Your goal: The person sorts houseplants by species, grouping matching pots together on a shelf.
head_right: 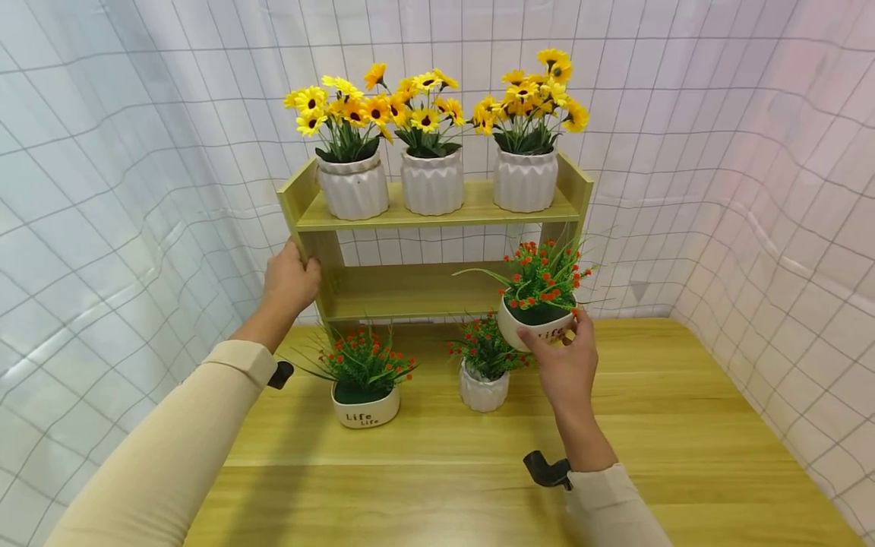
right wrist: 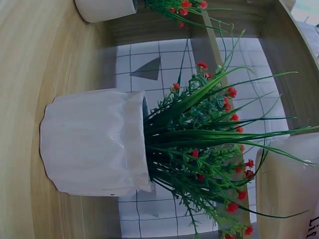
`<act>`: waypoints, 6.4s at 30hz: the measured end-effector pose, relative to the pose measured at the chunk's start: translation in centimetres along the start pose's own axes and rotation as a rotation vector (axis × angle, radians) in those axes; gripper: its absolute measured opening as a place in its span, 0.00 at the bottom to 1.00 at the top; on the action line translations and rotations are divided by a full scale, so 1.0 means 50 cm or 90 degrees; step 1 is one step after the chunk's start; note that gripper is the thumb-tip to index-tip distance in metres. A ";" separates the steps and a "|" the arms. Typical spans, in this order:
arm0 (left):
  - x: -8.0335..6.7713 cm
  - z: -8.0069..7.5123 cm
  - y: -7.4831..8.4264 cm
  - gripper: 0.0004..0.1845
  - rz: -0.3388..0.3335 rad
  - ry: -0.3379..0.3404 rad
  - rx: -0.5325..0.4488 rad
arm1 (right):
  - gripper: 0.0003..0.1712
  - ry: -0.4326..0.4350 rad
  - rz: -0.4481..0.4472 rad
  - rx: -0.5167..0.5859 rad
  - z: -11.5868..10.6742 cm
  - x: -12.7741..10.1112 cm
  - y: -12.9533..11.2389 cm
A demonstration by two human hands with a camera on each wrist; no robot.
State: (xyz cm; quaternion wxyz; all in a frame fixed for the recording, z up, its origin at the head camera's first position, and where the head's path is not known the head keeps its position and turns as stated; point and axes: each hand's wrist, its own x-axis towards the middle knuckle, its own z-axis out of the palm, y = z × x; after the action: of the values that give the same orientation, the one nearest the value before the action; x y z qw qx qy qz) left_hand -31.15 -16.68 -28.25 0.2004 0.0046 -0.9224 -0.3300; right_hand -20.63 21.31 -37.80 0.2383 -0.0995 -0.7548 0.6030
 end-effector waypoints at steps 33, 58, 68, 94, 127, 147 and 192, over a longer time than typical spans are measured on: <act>0.002 0.003 -0.003 0.21 0.019 0.014 0.008 | 0.63 -0.037 -0.063 -0.105 0.082 0.115 -0.022; 0.003 0.001 -0.006 0.22 0.015 0.003 0.006 | 0.60 -0.021 -0.048 -0.239 0.126 0.177 -0.038; 0.003 0.004 -0.007 0.22 0.016 -0.002 0.007 | 0.62 -0.071 -0.021 -0.194 0.114 0.168 -0.048; 0.001 -0.001 -0.003 0.21 0.007 -0.003 0.014 | 0.49 -0.032 0.059 -0.010 -0.039 -0.034 0.031; 0.000 -0.002 -0.008 0.21 0.014 -0.005 0.014 | 0.38 -0.098 0.132 0.067 0.097 -0.123 0.196; 0.003 0.003 -0.010 0.22 0.023 -0.004 0.009 | 0.42 -0.067 0.093 0.080 0.162 -0.124 0.206; 0.002 0.005 -0.013 0.22 0.030 0.005 0.017 | 0.43 0.005 0.043 0.125 0.239 -0.076 0.232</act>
State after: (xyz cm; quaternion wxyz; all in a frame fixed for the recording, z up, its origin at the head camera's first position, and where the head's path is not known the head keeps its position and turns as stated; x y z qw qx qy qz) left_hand -31.41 -17.05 -28.77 0.2119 -0.0134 -0.9259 -0.3125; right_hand -24.68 12.27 -51.71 0.2294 -0.1035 -0.6871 0.6816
